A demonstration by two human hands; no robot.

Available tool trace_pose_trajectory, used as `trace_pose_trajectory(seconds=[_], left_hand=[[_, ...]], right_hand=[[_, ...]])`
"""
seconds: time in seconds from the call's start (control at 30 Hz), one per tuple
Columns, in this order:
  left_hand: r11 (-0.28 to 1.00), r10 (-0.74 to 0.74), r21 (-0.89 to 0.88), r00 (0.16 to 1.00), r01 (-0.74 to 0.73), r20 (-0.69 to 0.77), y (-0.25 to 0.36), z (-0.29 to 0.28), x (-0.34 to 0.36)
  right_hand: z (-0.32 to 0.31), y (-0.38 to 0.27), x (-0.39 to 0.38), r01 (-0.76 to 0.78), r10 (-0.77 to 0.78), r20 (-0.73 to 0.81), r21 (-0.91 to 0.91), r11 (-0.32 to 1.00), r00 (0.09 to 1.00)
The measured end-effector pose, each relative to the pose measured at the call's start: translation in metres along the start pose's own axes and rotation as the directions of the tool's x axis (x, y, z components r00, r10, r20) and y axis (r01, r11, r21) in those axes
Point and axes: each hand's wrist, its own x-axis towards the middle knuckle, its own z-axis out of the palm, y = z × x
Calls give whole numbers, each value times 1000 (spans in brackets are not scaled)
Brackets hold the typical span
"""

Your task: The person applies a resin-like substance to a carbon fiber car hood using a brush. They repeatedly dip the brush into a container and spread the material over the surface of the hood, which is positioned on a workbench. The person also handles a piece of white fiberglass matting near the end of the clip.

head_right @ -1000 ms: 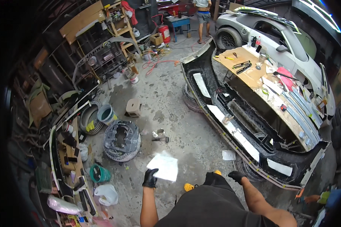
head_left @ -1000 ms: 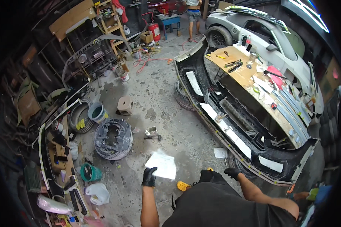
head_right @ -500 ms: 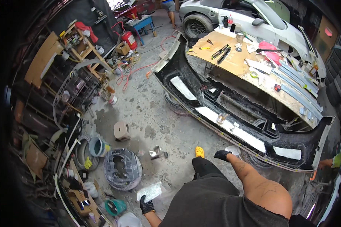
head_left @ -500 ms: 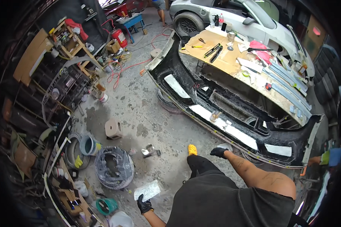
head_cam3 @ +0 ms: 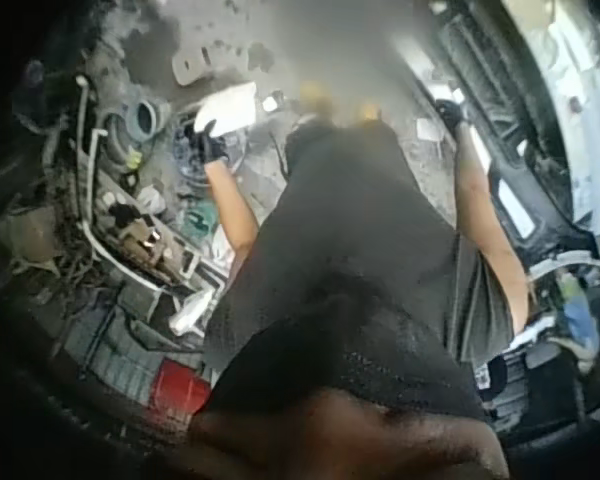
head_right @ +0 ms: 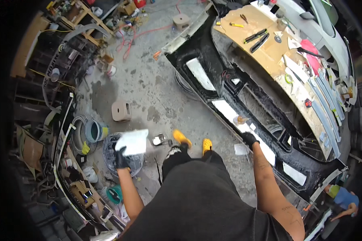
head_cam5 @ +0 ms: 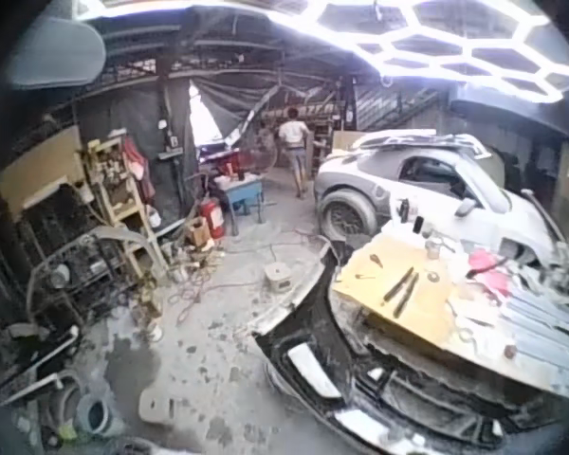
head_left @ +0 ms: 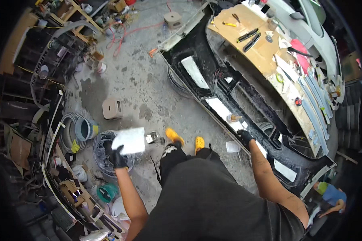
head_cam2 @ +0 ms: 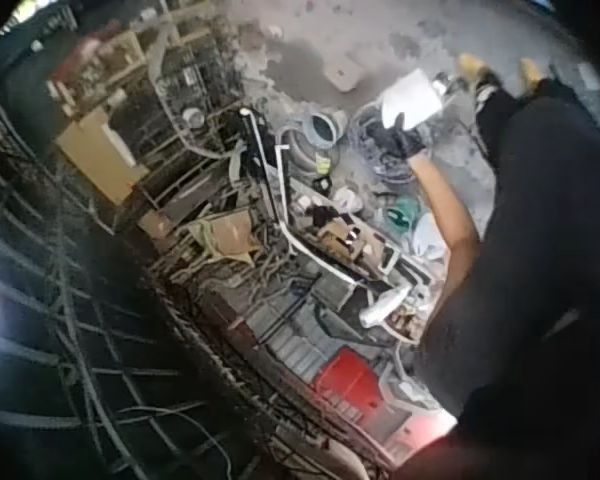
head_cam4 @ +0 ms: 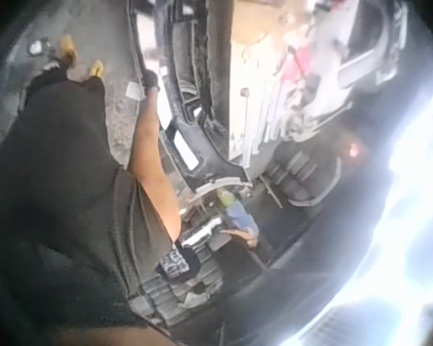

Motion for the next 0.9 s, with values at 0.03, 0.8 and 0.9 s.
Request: trace_pose_trajectory(seconds=[0.03, 0.8, 0.9], left_hand=[[985, 32, 168, 999, -26, -38, 18, -22, 30], [963, -44, 221, 715, -156, 698, 415, 396, 559], [945, -33, 221, 602, -240, 798, 446, 459, 603]], right_hand=[[38, -58, -9, -116, 115, -29, -33, 993, 993], [453, -283, 156, -604, 545, 290, 183, 775, 787], [511, -322, 207, -717, 643, 355, 127, 686, 678]])
